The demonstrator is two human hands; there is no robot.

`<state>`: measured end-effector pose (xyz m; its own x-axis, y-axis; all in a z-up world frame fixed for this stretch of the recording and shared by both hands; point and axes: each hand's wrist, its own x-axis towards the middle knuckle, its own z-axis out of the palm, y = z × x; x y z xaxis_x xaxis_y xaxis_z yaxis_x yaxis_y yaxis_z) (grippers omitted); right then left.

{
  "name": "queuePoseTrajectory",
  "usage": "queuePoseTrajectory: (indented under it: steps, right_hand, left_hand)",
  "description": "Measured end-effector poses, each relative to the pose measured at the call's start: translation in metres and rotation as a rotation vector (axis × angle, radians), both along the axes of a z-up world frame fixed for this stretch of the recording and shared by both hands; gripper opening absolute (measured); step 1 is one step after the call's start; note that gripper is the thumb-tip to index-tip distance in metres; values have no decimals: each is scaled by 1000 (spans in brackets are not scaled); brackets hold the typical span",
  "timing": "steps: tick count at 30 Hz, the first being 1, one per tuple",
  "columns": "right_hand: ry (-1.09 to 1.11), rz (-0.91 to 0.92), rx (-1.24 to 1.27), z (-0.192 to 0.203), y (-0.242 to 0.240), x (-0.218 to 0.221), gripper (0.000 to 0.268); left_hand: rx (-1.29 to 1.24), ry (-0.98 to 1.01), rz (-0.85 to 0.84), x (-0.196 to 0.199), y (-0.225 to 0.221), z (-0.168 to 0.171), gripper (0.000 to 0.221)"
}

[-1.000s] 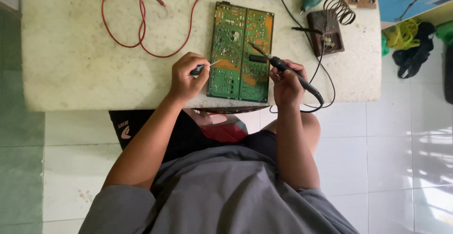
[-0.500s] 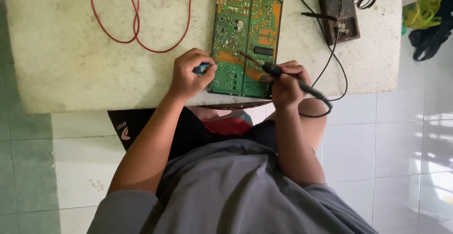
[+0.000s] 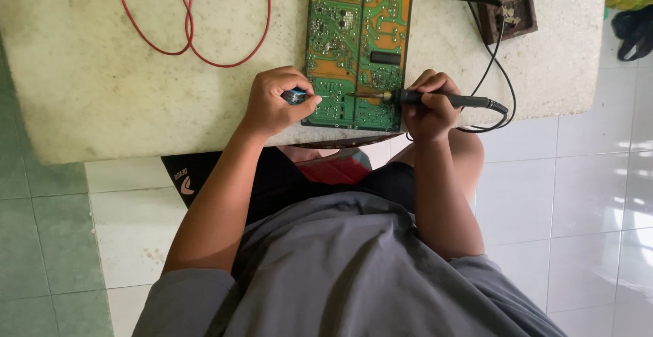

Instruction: Soldering and desoldering electronic components on a printed circuit board using a soldering iron and solder sucker.

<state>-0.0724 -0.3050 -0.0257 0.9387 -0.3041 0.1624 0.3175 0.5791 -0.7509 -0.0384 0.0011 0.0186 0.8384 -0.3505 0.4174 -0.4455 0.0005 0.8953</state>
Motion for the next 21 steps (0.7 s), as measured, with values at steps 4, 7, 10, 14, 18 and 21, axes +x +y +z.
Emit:
queuePoseTrajectory:
  steps: [4, 7, 10, 14, 18, 21]
  right_hand:
    - [2, -41, -4, -3, 1, 0, 10]
    - [-9, -48, 3, -4, 0, 1, 11]
    - [7, -19, 2, 0, 0, 2, 10]
    - [27, 26, 27, -3, -3, 3, 9]
    - [53, 52, 60, -5, -8, 3, 9]
    - [69, 72, 75, -11, -12, 3, 10]
  left_hand:
    - [60, -43, 15, -3, -2, 6, 9]
    - [68, -50, 24, -3, -3, 4, 9]
    - [78, -98, 15, -1, -3, 1, 7]
    - [-15, -96, 39, -3, 0, -17, 18]
    - [-71, 1, 74, -10, -1, -22, 38]
    - [-65, -101, 86, -11, 4, -25, 21]
